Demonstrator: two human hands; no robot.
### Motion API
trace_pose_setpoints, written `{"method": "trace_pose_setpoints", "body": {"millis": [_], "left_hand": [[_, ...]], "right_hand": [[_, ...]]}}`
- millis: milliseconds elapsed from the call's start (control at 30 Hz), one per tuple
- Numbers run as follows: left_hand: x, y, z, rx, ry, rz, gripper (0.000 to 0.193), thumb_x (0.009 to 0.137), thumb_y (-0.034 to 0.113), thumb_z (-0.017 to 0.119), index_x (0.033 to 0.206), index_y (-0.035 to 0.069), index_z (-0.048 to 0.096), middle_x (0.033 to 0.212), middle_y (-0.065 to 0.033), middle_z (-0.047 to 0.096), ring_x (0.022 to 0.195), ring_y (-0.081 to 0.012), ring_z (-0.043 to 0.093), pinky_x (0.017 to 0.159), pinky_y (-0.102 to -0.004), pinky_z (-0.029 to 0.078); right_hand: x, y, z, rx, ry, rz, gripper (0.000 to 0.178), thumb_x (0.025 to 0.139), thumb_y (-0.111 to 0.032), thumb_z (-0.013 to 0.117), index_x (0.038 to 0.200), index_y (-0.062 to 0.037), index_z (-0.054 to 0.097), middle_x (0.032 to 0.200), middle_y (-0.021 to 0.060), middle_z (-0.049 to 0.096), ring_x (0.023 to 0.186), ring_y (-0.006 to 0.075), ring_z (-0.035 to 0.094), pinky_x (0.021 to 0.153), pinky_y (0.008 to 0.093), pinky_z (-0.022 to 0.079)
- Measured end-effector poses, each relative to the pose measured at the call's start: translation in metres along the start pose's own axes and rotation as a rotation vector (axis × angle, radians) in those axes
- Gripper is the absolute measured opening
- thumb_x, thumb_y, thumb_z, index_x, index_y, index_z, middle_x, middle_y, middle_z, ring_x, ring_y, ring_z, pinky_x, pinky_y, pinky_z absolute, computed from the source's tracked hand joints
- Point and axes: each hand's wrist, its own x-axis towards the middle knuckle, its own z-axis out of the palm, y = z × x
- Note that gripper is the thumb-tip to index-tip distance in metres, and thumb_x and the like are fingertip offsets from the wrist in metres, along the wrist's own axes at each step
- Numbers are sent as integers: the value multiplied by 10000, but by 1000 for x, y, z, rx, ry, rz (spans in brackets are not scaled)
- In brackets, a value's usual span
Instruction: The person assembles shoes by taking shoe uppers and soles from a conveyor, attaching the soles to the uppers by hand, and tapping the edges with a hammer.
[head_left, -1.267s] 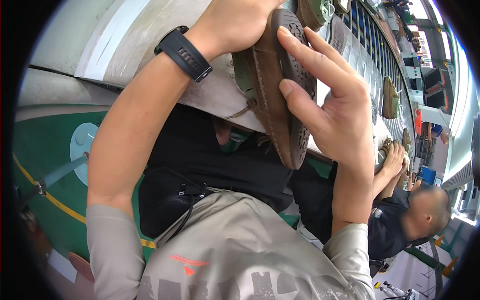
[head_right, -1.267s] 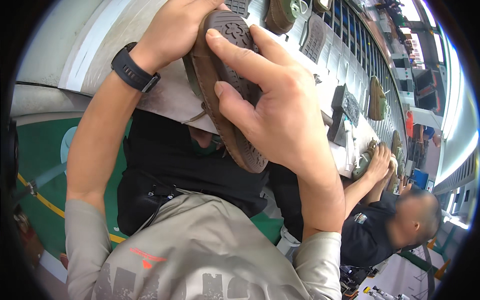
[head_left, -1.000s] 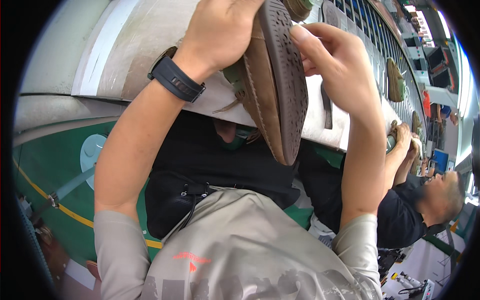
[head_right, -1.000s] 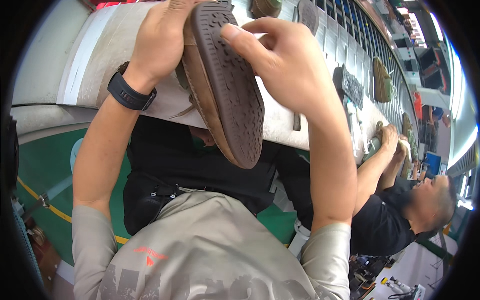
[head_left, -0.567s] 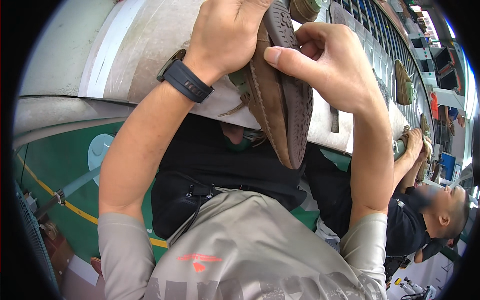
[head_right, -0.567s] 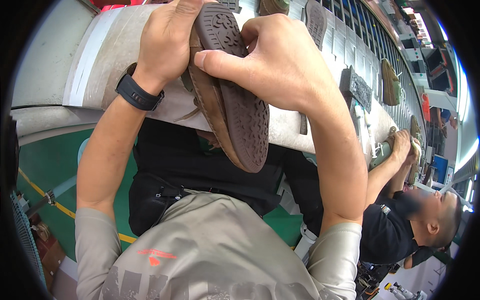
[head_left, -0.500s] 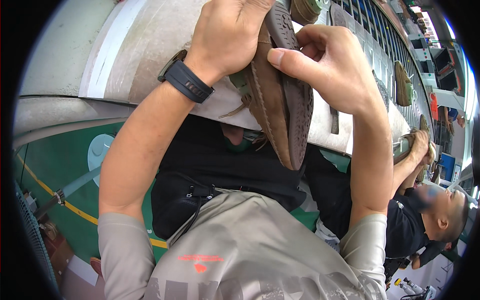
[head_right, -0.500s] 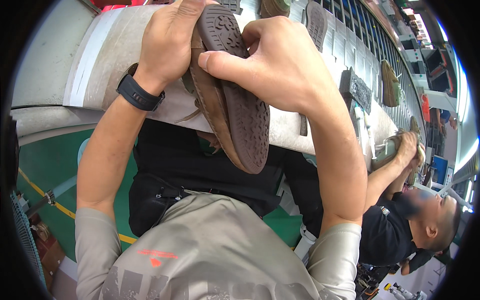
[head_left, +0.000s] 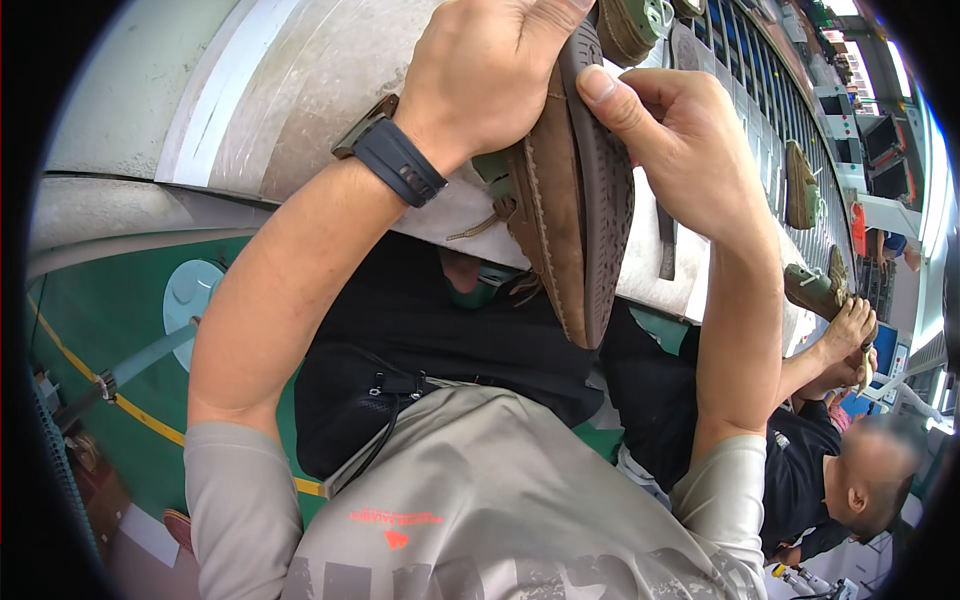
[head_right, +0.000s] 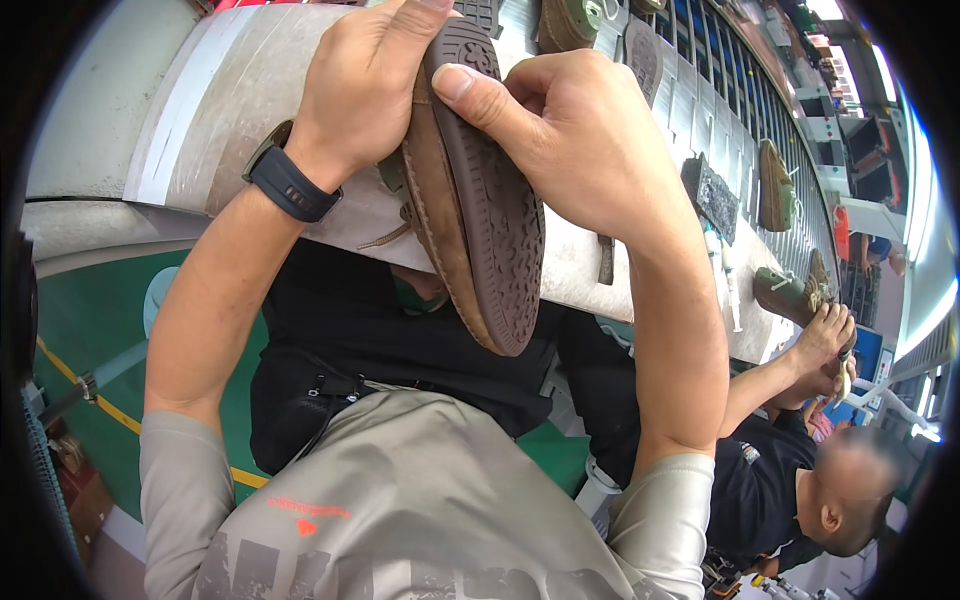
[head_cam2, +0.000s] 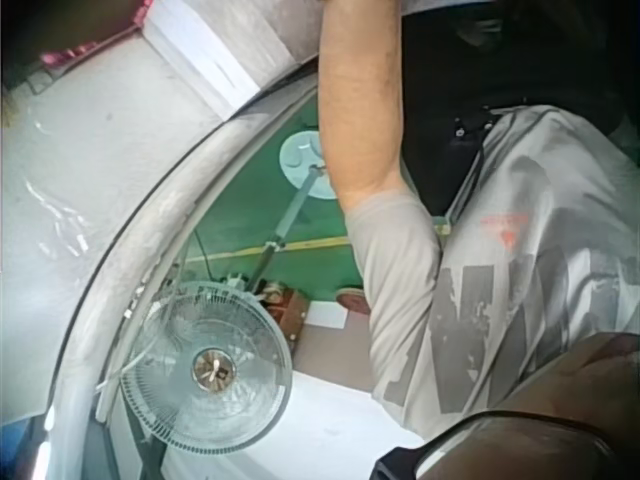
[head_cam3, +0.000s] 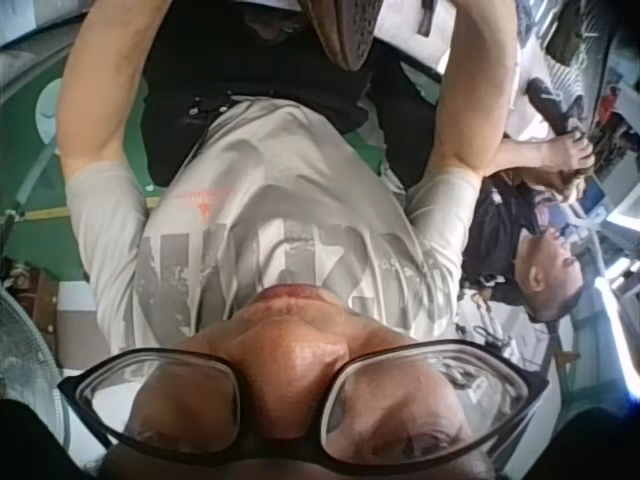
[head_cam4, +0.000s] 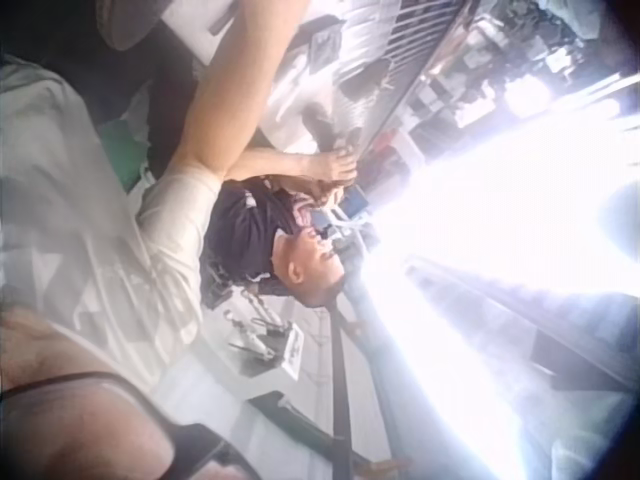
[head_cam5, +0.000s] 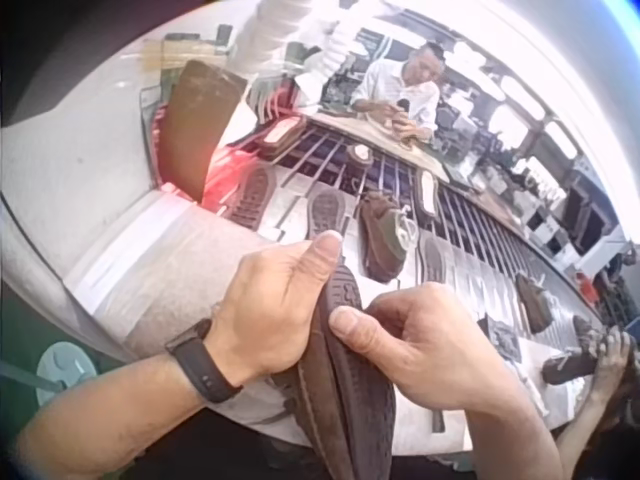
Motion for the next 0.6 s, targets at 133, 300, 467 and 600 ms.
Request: {"method": "trace_pose_setpoints", "body": {"millis": [133, 300, 467, 600], "left_hand": [[1, 2, 1, 23, 1, -24, 589, 1136, 419, 476, 824, -57, 629, 702, -266, 576, 633, -341, 566, 652, -450, 459], [2, 1, 2, 54, 4, -16, 585, 1135, 408, 479, 810, -59, 619, 714, -288, 578, 638, -383, 581, 645, -463, 454], [4, 2, 3, 42, 0, -14, 592, 1133, 414, 481, 818, -64, 631, 727, -307, 588, 662, -423, 604, 655, -467, 466], [4, 3, 4, 5, -29, -64, 604, 1133, 424, 476, 820, -67, 636, 738, -315, 597, 682, -448, 615, 660, -468, 471]], "right_hand": [[0, -1, -1, -45, -4, -5, 806, 963, -696, 652, 773, 83, 739, 541, 163, 573, 482, 244, 580, 510, 392, 471], [0, 0, 2, -34, 11, -3, 802, 958, -696, 661, 760, 77, 738, 525, 151, 558, 470, 237, 568, 504, 386, 468], [0, 1, 4, -10, 36, 2, 780, 947, -679, 686, 755, 75, 740, 533, 156, 580, 476, 239, 589, 505, 380, 475], [-1, -1, 4, -54, 37, 20, 767, 942, -670, 697, 765, 75, 745, 540, 160, 592, 481, 242, 600, 511, 379, 482]]}}
